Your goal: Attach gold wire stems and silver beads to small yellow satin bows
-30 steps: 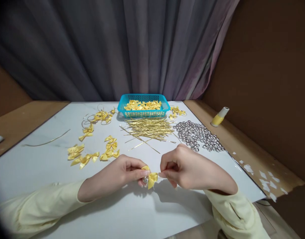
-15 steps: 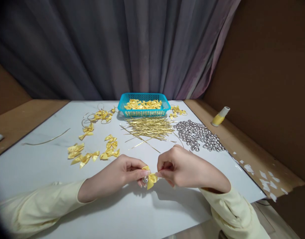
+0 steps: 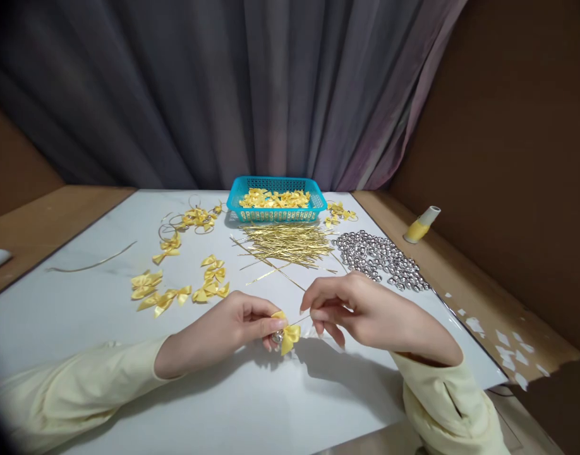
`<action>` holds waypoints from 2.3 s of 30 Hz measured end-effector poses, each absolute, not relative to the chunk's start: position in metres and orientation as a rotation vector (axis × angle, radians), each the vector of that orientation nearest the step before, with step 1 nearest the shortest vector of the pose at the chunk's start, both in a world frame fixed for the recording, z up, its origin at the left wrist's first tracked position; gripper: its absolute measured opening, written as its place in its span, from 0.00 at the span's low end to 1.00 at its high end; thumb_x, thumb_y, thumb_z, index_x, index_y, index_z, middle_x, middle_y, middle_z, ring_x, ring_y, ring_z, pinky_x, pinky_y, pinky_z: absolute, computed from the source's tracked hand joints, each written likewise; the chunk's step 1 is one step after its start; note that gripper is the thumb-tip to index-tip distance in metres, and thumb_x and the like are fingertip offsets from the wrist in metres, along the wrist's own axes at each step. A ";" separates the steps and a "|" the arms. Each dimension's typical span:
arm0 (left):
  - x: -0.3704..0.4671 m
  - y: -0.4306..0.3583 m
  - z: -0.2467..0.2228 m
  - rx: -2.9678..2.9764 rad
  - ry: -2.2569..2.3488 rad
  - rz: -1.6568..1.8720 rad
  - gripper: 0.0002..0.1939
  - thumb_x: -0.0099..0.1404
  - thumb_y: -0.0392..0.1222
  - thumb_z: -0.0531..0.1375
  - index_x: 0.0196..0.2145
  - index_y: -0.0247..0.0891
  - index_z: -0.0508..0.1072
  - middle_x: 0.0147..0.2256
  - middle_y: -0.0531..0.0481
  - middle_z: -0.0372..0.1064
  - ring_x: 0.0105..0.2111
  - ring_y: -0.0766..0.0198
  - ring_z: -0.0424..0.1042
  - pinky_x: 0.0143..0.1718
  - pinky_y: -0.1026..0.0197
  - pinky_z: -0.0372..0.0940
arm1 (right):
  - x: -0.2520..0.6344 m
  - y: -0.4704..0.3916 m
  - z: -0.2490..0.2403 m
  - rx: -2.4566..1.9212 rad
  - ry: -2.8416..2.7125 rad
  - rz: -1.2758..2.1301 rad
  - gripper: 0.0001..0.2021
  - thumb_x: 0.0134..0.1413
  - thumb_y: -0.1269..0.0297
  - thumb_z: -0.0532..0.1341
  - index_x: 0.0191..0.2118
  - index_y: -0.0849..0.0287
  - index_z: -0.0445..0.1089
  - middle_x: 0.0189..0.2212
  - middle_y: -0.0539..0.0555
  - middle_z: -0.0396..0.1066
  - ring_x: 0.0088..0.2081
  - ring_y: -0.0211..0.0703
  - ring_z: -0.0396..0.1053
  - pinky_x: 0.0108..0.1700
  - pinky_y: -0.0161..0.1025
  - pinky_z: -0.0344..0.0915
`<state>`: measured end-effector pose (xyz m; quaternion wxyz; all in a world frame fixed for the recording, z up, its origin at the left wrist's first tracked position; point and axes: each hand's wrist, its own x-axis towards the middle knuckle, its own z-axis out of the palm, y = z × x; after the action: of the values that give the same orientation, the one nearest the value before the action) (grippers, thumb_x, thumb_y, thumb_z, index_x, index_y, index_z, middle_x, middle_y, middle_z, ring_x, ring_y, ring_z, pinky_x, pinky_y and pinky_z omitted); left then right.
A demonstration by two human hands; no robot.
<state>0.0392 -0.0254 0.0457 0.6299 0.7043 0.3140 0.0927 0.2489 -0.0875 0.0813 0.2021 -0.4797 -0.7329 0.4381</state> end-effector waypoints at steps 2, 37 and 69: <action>0.039 -0.025 0.046 1.616 0.725 0.213 0.12 0.60 0.41 0.55 0.26 0.30 0.73 0.24 0.49 0.68 0.25 0.67 0.65 0.28 0.66 0.59 | 0.251 -0.087 0.082 -1.342 -2.066 1.196 0.07 0.57 0.72 0.52 0.37 0.62 0.67 0.27 0.53 0.69 0.21 0.31 0.65 0.26 0.29 0.62; 0.038 -0.024 0.045 1.620 0.758 0.264 0.11 0.60 0.38 0.55 0.25 0.30 0.73 0.24 0.49 0.69 0.25 0.69 0.66 0.30 0.67 0.60 | 0.231 -0.084 0.076 -1.539 -1.904 1.055 0.08 0.46 0.78 0.54 0.24 0.64 0.68 0.15 0.47 0.64 0.14 0.27 0.52 0.17 0.27 0.50; 0.036 -0.024 0.055 1.548 0.801 0.414 0.14 0.60 0.42 0.56 0.23 0.32 0.75 0.23 0.50 0.70 0.25 0.68 0.67 0.32 0.66 0.62 | 0.231 -0.074 0.055 -1.409 -1.909 0.876 0.09 0.51 0.71 0.53 0.24 0.62 0.67 0.16 0.49 0.65 0.20 0.33 0.58 0.25 0.31 0.56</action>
<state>0.0362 -0.0243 0.0553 0.6249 0.6747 0.3491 0.1802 0.2310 -0.0744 0.0552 0.3016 -0.5311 -0.7197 0.3302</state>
